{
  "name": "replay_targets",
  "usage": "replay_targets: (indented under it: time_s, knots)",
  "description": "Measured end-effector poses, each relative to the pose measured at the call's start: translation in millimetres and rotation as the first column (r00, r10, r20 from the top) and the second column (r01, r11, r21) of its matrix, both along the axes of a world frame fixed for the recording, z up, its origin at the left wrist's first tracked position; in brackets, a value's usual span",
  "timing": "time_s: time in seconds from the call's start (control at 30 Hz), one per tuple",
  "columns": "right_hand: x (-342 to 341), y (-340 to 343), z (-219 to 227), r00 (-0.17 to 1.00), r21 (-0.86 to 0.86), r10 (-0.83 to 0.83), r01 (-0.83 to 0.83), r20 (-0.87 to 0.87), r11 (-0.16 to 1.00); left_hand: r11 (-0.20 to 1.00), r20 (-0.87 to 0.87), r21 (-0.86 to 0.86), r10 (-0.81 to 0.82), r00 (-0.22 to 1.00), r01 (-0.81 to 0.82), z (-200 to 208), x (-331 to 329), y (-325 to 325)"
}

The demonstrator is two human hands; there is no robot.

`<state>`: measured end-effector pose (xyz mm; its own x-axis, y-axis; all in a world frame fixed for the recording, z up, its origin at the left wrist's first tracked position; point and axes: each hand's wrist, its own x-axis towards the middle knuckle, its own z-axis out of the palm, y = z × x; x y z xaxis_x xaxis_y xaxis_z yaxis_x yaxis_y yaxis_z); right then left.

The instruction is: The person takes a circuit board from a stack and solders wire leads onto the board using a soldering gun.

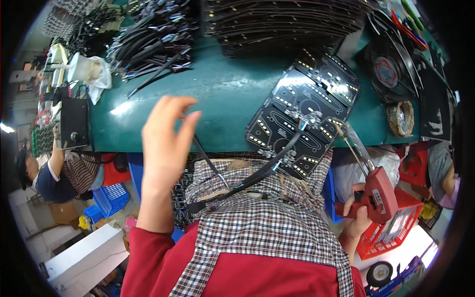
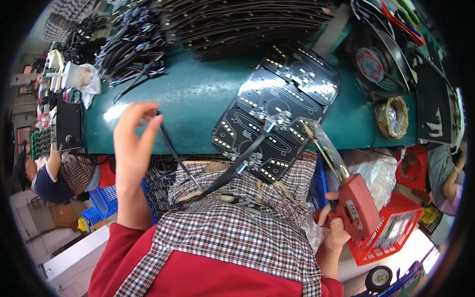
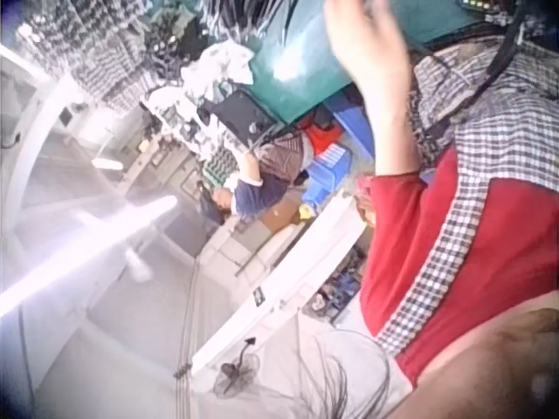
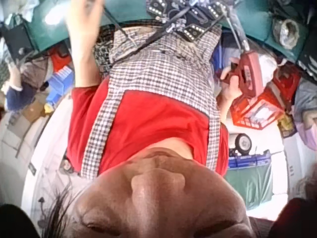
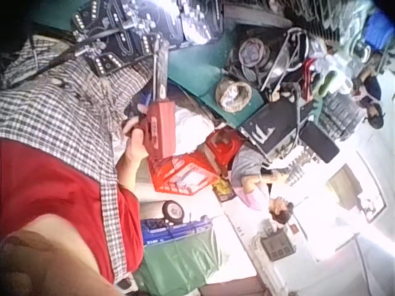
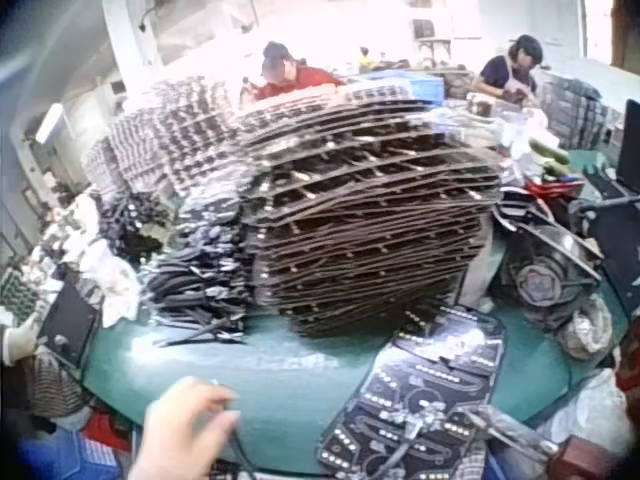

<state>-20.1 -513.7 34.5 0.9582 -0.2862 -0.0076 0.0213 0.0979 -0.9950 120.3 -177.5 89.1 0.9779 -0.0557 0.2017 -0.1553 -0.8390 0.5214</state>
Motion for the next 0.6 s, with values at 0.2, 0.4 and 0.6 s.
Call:
replay_targets:
  time_s: [0.2,0.4,0.6]
  knots:
    - [9.2,1.3,-5.4,0.999,0.032,-0.017,0.016,0.035,0.999,0.897,-0.12,0.158,0.431,0.894,-0.412,-48.6,-19.7,45.4]
    - [8.1,3.7,1.8,0.999,0.012,0.027,-0.027,0.036,1.0,0.868,-0.19,-0.318,0.336,0.922,-0.382,-65.6,-6.2,26.4]
    - [10.2,-1.9,3.7,1.0,0.057,-0.029,0.029,-0.001,0.998,0.283,-0.204,-0.921,0.233,0.951,-0.267,-29.6,13.3,54.3]
